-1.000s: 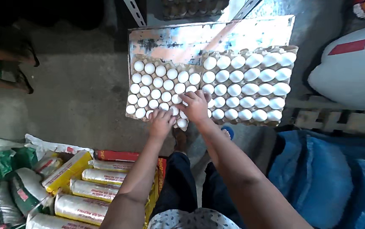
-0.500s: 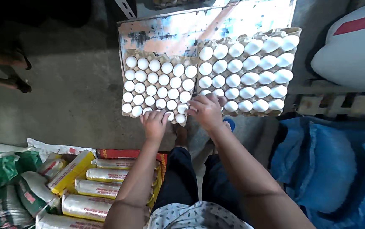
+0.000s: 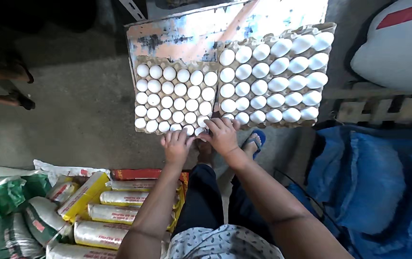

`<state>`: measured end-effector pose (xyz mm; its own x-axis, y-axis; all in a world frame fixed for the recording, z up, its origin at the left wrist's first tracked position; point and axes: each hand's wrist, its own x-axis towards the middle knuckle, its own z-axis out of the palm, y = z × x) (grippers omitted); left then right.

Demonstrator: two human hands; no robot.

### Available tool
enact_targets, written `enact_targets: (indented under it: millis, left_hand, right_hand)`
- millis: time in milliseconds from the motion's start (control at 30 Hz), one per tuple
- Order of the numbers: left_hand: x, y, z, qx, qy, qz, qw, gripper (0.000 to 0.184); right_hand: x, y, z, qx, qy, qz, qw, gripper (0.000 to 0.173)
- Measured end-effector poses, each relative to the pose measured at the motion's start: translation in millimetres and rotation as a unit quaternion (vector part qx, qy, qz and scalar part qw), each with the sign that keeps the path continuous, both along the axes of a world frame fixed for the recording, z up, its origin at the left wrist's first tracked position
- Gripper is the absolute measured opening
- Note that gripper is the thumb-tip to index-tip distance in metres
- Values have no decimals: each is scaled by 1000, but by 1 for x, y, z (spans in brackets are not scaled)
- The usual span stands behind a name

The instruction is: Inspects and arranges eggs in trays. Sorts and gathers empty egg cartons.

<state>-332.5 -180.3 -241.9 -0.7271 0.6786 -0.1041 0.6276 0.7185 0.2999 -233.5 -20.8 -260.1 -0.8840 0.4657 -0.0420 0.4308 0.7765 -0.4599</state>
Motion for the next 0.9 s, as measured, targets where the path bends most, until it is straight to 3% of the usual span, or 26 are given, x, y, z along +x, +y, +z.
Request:
enact_targets:
  millis: [133,400,500,633,800,900]
  left_hand:
    - [17,5,-4,44,23,-46,998,35]
    - [31,15,-13,78,48,-76,993,12]
    - [23,22,-10,92,35,-60,993,20]
    - [11,31,-12,99,39,-36,994,16]
    - [-10,62,-7,83,0,8,996,19]
    - [-29,92,-2,69,-15,14,997,23]
  right_hand:
    - [-8,10,-1,-16,-24,6,1000,31]
    - [-16,17,1,-8,9,-21,1000,25]
    - [-32,31,2,-1,-11,-30,999,28]
    - [-49,39,-1,41,-18,-51,998,23]
    - [-64,44,6,-3,-43,-102,994,30]
    - [-60,39,13,-5,-35,-124,992,24]
